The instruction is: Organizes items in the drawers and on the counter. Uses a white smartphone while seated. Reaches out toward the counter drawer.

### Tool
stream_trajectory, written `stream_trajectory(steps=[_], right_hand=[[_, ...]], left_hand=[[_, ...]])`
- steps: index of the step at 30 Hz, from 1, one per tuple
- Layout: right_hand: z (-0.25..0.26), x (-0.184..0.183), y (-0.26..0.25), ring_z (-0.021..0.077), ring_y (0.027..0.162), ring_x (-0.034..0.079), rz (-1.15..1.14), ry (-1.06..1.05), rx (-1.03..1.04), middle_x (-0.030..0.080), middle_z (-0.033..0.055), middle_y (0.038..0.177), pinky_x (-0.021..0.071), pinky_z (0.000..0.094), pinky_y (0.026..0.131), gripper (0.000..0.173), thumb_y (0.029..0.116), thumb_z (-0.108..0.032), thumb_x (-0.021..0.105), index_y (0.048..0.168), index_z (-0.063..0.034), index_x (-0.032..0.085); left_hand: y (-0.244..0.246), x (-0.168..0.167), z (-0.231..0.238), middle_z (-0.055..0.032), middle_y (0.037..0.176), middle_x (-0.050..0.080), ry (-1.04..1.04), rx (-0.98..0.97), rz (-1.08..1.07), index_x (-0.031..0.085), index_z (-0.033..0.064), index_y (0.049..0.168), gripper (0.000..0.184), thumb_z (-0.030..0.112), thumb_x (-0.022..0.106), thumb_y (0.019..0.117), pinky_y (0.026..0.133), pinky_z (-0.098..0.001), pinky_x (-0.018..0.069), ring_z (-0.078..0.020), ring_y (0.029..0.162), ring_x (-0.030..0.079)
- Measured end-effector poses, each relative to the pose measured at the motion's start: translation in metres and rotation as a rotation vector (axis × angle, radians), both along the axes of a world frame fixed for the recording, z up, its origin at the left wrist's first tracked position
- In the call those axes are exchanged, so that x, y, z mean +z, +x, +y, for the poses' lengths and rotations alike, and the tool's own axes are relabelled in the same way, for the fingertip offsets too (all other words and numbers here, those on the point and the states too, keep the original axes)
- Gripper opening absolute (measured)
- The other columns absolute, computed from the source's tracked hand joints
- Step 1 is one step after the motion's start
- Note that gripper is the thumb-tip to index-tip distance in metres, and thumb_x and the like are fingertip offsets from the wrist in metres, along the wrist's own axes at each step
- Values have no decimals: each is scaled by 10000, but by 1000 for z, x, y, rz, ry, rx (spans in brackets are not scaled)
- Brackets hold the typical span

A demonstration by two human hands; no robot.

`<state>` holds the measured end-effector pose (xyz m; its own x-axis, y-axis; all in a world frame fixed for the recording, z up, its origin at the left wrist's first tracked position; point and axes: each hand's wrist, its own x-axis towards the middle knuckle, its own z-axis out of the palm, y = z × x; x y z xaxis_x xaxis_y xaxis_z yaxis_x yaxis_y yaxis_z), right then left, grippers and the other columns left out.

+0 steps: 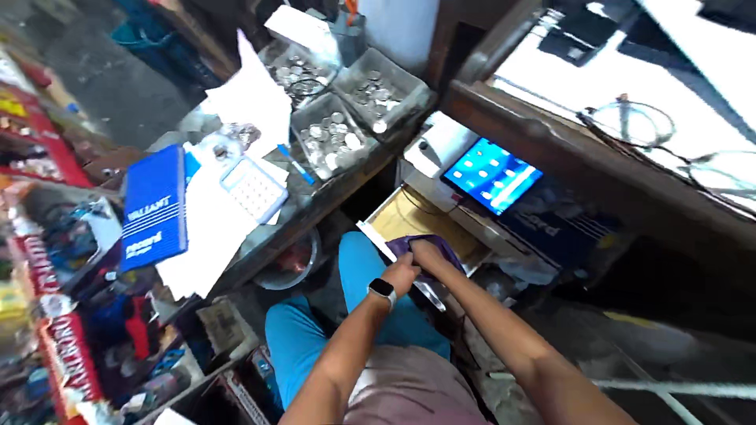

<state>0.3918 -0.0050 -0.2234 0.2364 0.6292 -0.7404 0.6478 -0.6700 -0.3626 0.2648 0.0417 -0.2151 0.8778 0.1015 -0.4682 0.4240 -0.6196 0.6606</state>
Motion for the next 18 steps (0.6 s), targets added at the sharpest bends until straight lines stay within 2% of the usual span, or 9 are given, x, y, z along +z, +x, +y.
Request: stream_trajectory(steps=[2,4,7,9,10,12,14,16,18], right_hand=[[-3,-19,4,470,1252,588,110,15,61,622,316,1298,442,636,1064,394,1025,-177,597,1342,58,582],[-3,-23,7,462,1295,565,51,-58,72,597,307,1352,434,637,1079,462,1018,-198,601,1411,34,533],[-12,-22,10,463,1293,569,-69,-100,44,599,294,1362,449,643,1056,401,1020,-151,581,1372,41,575],[-15,-26,14,462,1283,576,-35,-60,41,618,290,1338,448,639,1060,359,1015,-132,582,1333,30,616],[-16,-32,15,462,1286,574,3,-20,41,621,289,1337,440,636,1074,377,1011,-150,599,1346,20,615],[-16,-34,16,460,1336,530,51,53,2,583,293,1392,401,632,1118,453,1006,-207,630,1388,31,579],[-16,-7,16,438,1403,470,10,115,-77,528,283,1461,371,608,1159,480,1046,-275,563,1405,44,557],[-17,44,16,428,1386,491,-18,210,-102,542,279,1444,393,596,1140,427,1076,-242,494,1379,48,575],[-33,112,13,387,1317,571,-28,421,-94,615,244,1370,435,553,1111,377,1090,-207,467,1358,15,614]], left_hand=[[2,2,5,-308,1478,460,6,24,23,677,-53,1228,290,-46,505,995,1113,-533,444,-447,1360,485],[4,6,10,-308,1496,438,11,45,54,668,-53,1245,303,-60,500,992,1116,-535,439,-450,1369,474],[9,8,10,-297,1531,404,24,42,93,644,-58,1279,324,-62,517,981,1130,-506,434,-437,1386,464],[10,8,10,-297,1539,393,23,81,90,621,-56,1314,339,-39,525,989,1130,-489,440,-423,1384,473],[9,5,9,-290,1565,360,33,117,73,592,-37,1357,370,-9,539,992,1113,-481,462,-414,1377,488],[9,3,8,-259,1674,156,58,164,43,429,21,1528,571,58,597,983,1105,-463,480,-400,1419,460],[7,8,8,-254,1692,55,102,167,20,300,43,1598,719,120,641,970,1097,-441,487,-395,1416,467],[-3,11,9,-303,1670,98,132,154,-18,329,-4,1574,701,132,644,963,1132,-446,454,-426,1432,435],[-15,14,10,-327,1637,198,158,91,50,417,-42,1514,592,160,613,994,1173,-458,403,-438,1448,407]])
